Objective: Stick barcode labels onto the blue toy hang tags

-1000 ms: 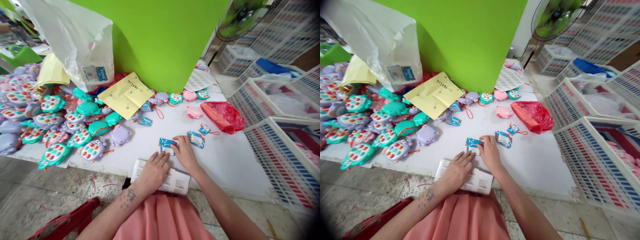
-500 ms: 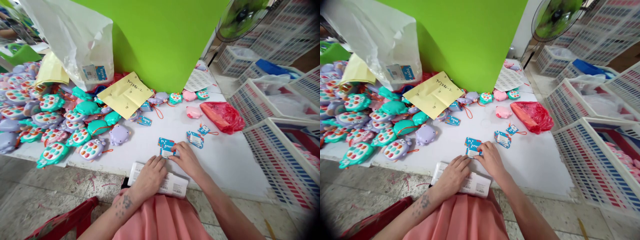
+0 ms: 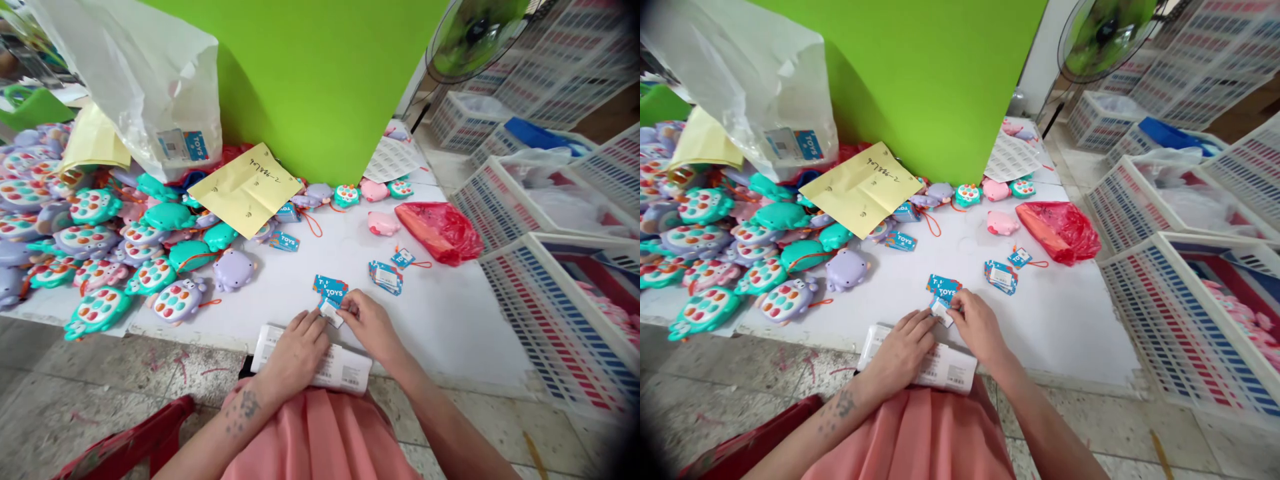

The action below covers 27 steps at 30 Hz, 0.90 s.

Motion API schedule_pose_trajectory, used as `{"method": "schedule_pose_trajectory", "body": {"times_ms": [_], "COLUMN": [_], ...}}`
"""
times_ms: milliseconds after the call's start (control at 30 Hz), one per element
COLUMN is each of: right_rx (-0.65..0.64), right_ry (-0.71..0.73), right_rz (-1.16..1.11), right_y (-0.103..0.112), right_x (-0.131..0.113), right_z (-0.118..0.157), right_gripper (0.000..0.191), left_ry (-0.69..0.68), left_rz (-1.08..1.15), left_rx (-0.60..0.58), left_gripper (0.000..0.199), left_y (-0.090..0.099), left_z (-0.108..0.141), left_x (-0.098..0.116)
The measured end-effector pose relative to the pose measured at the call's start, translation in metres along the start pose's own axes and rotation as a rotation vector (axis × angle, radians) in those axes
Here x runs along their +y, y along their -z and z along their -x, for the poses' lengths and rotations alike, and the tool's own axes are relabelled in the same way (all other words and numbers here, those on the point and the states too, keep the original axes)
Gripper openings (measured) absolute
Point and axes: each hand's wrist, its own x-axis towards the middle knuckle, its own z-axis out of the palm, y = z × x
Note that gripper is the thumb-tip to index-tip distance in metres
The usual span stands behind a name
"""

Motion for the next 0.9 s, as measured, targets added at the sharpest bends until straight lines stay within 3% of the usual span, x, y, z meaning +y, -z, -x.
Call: {"method": "schedule_pose_trajectory", "body": {"times_ms": [167, 333, 433, 500, 600, 633, 767, 900], "right_rx": [0.036, 0.168, 0.182, 0.223, 0.251, 0.216, -0.13, -0.182], "right_ry": [-0.114, -0.179, -0.178, -0.11, 0.062, 0.117, 0.262, 0.228], "right_rz": [-0.283, -0.102, -0.009, 0.085, 0.192, 0.178, 0.099, 0.086], "right_y": [0.032, 0.083, 0.097, 0.098, 0.084, 0.077, 0.039, 0.02], "right_x": [0.029, 0.081, 0.098, 0.092, 0.057, 0.042, -0.006, -0.01], "right_z": [-0.006, -0.029, -0.041, -0.043, -0.028, -0.019, 0.017, 0.031], "right_gripper": [0.014, 0.023, 0.024, 0.024, 0.021, 0.02, 0.021, 0.023], "left_ry": [0.012, 0.077, 0.098, 0.12, 0.171, 0.189, 0.232, 0.206], "left_rz": [0.019, 0.02, 0.035, 0.043, 0.037, 0.034, 0.051, 0.03], "left_rx": [-0.043, -0.115, -0.12, -0.126, -0.116, -0.107, -0.075, -0.055], "left_gripper": [0.006, 0.007, 0.008, 0.008, 0.011, 0.012, 0.013, 0.019], "left_y": [0.01, 0.019, 0.018, 0.017, 0.015, 0.013, 0.009, 0.012], "left_z": [0.0, -0.004, -0.008, -0.01, -0.015, -0.016, -0.022, -0.021], "left_x": [0.003, 0.005, 0.005, 0.005, 0.005, 0.005, 0.007, 0.011]}}
